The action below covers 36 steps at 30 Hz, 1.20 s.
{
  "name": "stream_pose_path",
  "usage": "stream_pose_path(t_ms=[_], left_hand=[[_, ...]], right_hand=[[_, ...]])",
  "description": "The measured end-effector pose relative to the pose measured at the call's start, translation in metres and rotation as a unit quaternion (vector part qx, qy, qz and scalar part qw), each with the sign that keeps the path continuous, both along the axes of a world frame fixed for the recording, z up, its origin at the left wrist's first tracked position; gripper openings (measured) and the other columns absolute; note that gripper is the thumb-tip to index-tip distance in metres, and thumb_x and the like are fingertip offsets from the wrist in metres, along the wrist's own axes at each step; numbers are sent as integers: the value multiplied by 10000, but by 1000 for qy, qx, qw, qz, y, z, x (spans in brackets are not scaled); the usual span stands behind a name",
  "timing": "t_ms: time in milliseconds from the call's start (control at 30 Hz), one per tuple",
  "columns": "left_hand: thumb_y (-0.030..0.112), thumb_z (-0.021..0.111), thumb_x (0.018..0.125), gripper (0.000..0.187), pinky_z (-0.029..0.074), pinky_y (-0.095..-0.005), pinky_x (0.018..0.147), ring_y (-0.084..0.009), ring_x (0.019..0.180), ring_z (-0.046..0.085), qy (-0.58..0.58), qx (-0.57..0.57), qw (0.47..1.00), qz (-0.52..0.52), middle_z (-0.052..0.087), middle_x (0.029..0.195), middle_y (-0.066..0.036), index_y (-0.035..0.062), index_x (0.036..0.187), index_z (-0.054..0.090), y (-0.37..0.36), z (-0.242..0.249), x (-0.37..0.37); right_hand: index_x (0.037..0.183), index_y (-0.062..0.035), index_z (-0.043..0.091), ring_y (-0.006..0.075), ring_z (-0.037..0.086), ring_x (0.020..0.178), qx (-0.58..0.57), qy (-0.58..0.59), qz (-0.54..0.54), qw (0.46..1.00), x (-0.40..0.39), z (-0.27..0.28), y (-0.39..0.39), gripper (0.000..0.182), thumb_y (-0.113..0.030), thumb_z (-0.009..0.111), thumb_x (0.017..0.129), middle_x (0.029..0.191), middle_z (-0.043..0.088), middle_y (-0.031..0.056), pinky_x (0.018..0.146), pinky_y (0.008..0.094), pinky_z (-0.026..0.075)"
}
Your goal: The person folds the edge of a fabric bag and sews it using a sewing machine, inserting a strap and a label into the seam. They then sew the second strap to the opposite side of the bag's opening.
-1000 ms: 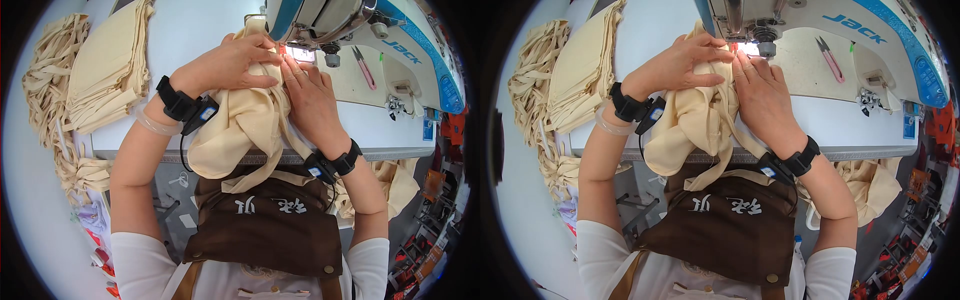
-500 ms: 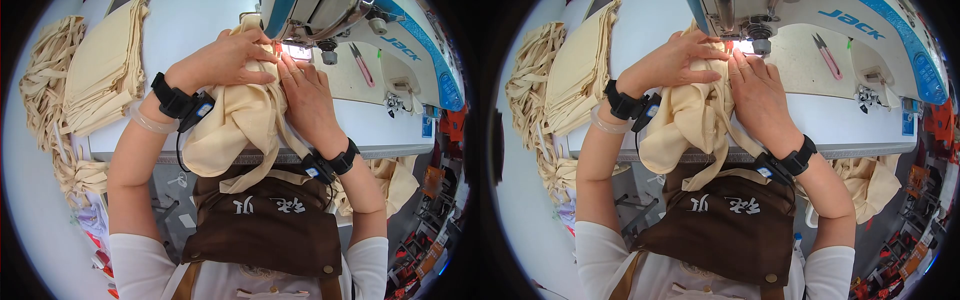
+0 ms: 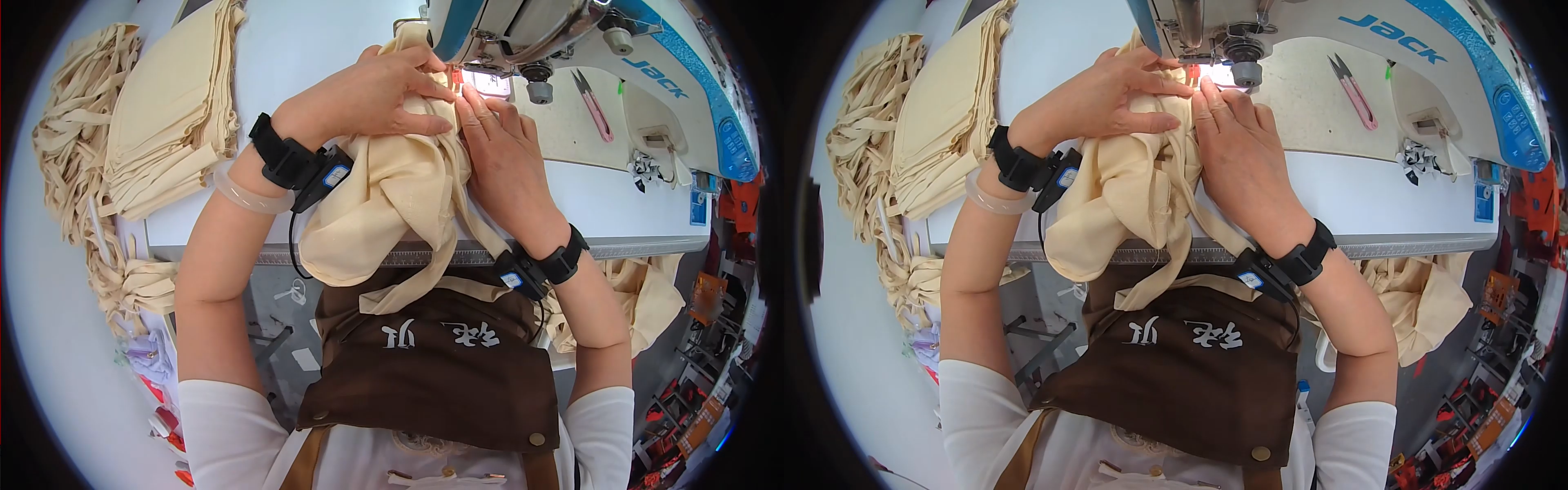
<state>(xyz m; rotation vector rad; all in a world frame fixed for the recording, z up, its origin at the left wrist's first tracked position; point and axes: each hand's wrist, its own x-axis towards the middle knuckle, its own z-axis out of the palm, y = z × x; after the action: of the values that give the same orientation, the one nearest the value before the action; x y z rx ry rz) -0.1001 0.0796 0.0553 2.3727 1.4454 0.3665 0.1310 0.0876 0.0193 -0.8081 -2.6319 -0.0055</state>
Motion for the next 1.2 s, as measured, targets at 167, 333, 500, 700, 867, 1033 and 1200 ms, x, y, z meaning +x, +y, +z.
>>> stream_pose_path(t_ms=[167,333,500,700,867,1033,1200], left_hand=[[445,714,883,460,331,-432,1116,-288,1182,575,-3,6,1000,-8,606,1337,-113,182,1260,713,0,-1,0],[448,710,887,462,320,-442,1117,-280,1189,568,-3,8,1000,-11,607,1322,-111,191,1270,707,1,-2,-2],[447,703,893,442,309,-452,1119,-277,1194,563,-1,1,1000,-8,606,1316,-113,207,1265,710,0,-2,0],[431,701,899,404,299,-449,1125,-285,1205,558,-7,0,1000,-9,606,1317,-131,221,1243,723,0,-3,0],[421,705,897,388,297,-448,1130,-291,1220,552,-6,-5,1000,-14,606,1321,-133,228,1233,730,1,-2,-1],[424,710,893,390,301,-445,1128,-288,1252,537,-5,3,1000,-18,604,1326,-134,232,1231,732,2,-2,-1],[524,707,850,454,332,-439,1051,-248,1155,574,-28,25,999,-10,597,1277,-97,174,1127,783,4,-8,-1]], right_hand=[[1348,69,520,295,505,1251,3,-1,-2,1000,0,-1,0,555,-49,600,811,1405,556,178,987,383,419],[1350,66,520,298,502,1254,9,-3,-2,1000,0,-2,0,542,-55,597,827,1408,556,174,983,390,424],[1358,60,514,303,498,1261,-9,-5,-3,1000,1,-3,-1,535,-59,598,843,1429,537,174,984,399,425],[1354,36,509,316,493,1261,-45,35,10,998,7,-4,-4,505,-67,612,870,1415,515,165,993,420,420],[1348,22,499,319,494,1250,-58,72,17,996,8,-7,-2,497,-56,610,870,1325,526,146,998,431,415],[1348,22,494,315,495,1249,-63,73,18,995,8,-7,-3,498,-55,604,868,1322,524,151,1000,427,410],[1345,22,492,312,492,1253,-59,73,19,995,8,-8,-3,503,-58,603,861,1321,524,154,1005,421,406]])
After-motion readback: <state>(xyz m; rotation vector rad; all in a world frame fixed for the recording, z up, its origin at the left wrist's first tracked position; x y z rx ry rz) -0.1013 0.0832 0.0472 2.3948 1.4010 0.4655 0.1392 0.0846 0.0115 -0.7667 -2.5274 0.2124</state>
